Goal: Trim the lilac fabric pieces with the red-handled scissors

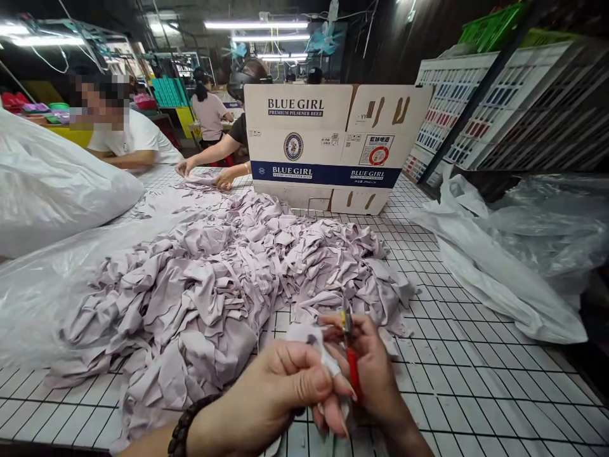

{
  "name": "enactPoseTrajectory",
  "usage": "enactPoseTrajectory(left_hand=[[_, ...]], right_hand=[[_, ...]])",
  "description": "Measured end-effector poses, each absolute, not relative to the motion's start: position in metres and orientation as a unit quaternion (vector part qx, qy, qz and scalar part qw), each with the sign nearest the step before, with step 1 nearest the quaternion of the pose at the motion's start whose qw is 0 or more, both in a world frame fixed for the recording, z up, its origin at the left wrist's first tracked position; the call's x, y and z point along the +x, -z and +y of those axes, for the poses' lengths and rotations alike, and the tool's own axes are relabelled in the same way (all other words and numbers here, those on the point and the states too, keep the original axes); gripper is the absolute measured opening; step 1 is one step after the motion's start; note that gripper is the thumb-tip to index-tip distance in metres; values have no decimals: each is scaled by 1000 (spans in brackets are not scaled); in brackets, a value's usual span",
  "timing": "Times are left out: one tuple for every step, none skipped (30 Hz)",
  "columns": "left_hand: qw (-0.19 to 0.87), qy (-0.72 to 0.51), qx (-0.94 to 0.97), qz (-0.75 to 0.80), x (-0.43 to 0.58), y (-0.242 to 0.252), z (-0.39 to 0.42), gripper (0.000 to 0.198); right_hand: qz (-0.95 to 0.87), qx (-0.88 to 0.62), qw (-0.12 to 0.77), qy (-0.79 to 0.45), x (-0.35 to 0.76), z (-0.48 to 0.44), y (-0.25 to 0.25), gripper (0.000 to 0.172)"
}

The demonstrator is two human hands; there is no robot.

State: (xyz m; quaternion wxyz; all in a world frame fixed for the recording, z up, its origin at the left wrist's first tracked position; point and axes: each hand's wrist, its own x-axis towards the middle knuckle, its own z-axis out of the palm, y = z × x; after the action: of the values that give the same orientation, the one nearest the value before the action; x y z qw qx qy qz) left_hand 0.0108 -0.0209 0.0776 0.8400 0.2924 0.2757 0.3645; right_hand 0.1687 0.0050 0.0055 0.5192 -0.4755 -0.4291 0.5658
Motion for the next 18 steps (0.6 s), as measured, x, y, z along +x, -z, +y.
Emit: enactPoseTrajectory(left_hand=[[826,-378,304,288,8,-78,-21,34],[808,-393,316,304,6,-77,-21,32],[790,-405,328,322,3,-75,-20,32],[772,-414,340,341,1,-71,-19,32],[750,-425,354,363,-1,-65,-17,34],[721,-439,370,389,-3,-60,-17,36],[685,-455,388,416,-4,-54,-16,38],[646,-470,408,441,-4,-48,-16,39],[607,-484,427,464,-4,-43,-15,40],[574,-495,444,479,-4,-40,-15,40],[552,-501,458,484,-4,-38,-15,39],[544,-506,468,479,-3,-37,-15,38],[548,-511,473,464,-2,-37,-15,35],[562,-516,471,443,-1,-36,-15,33],[586,-520,461,417,0,-36,-14,31],[618,-519,444,389,0,-35,-14,30],[651,-516,425,360,1,-33,-14,30],[679,-512,406,334,2,-30,-13,31]], right_hand=[[-429,-465,509,-585,163,9,-4,37],[-426,-456,503,-598,158,13,-2,34],[-423,-451,497,-609,154,16,0,33],[-421,-449,488,-619,152,17,1,33],[-418,-449,483,-625,152,17,1,32],[-416,-450,482,-626,154,16,0,31],[-417,-452,482,-625,157,14,-1,30],[-422,-453,480,-622,161,10,-3,30],[-432,-451,471,-623,164,6,-5,31],[-445,-444,456,-630,167,2,-7,34],[-455,-437,440,-640,168,-2,-9,37],[-458,-431,427,-650,168,-5,-9,41],[-451,-429,423,-659,165,-7,-9,43],[-435,-429,428,-666,162,-8,-7,44],[-416,-432,440,-669,158,-8,-5,44],[-399,-437,454,-666,154,-6,-2,44],[-391,-440,463,-662,152,-4,0,43],[-392,-444,466,-657,151,-2,2,42]])
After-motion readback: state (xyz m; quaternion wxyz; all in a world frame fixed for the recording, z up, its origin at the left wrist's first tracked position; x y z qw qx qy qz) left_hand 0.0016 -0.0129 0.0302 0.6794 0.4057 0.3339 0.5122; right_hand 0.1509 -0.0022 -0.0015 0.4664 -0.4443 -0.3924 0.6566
